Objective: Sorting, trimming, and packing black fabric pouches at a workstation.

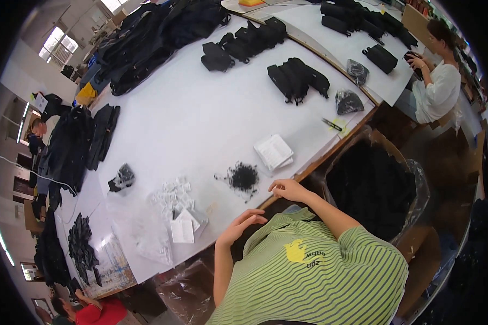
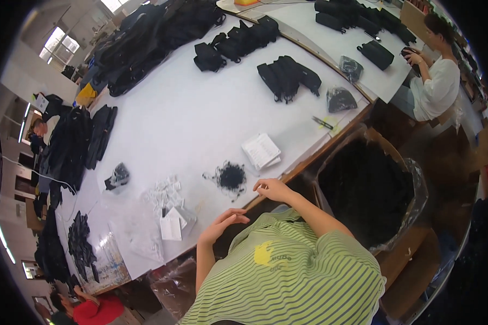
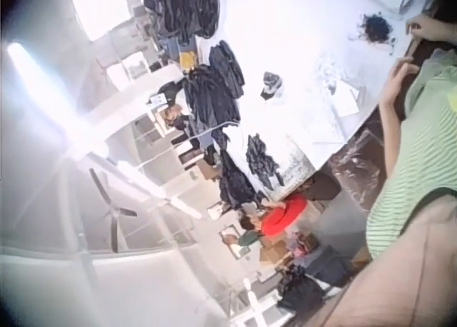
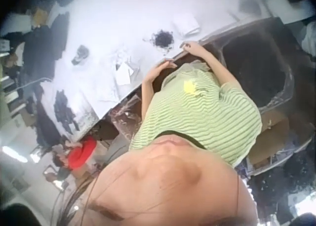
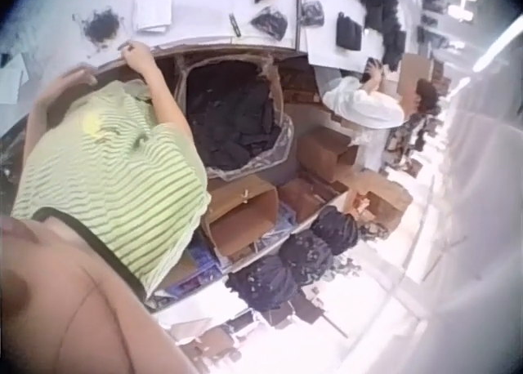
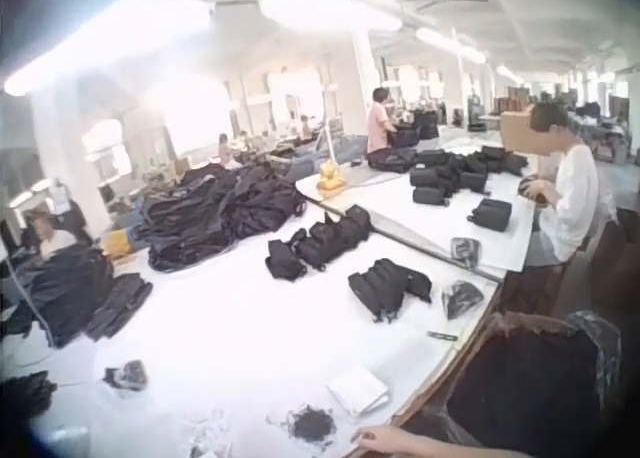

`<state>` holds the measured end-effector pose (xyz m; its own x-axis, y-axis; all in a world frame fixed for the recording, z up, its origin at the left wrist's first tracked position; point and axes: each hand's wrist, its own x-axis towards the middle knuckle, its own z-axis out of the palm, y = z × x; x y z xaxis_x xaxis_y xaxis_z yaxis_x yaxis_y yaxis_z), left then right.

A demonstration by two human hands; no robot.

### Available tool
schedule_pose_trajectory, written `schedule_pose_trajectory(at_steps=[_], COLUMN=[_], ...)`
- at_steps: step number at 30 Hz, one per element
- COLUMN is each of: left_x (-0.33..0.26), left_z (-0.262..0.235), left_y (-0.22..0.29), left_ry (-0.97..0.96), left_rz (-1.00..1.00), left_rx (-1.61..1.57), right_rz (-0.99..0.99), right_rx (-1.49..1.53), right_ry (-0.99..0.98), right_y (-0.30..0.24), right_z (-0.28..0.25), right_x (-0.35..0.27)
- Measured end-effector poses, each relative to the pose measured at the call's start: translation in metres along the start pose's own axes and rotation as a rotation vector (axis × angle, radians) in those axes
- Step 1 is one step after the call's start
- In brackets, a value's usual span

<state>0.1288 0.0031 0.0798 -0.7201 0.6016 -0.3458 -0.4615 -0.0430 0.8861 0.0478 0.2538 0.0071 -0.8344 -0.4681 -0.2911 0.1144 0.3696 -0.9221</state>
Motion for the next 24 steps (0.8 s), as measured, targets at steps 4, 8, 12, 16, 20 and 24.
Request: schedule_pose_trajectory(at_steps=[4,8,12,16,20,24], left_x=[0.130,0.274,0.404,0.506,0.557,0.563], left_z=[-0.038,-0.050,-0.072,-0.122,-0.135,-0.119], left_y=[0.091,0.163,0.182,0.146,0.124,0.129], left_ry=[-0.251,0.169,0.418,0.739,0.886,0.830], left_rz=[-0.070,0.048,0.114,0.045,-0.040,-0.102], left_rx=[0.226,0.264,0.119,0.317,0.251,0.212], right_rz=[0.015,0.064,0.105,-0.015,-0.094,-0.135], right_rx=[0.054,0.228,0.361,0.150,-0.118,-0.675], right_ry=[0.003,0.185,0.265,0.462,0.609,0.775], right_y=[-0.027,-0.010,-0.010,-0.025,-0.047,-0.025], right_z=[-0.089,-0.174,-0.221,-0.245,-0.275,-0.305], right_x=[0.047,0.068,0.090,0.143,0.209,0.257])
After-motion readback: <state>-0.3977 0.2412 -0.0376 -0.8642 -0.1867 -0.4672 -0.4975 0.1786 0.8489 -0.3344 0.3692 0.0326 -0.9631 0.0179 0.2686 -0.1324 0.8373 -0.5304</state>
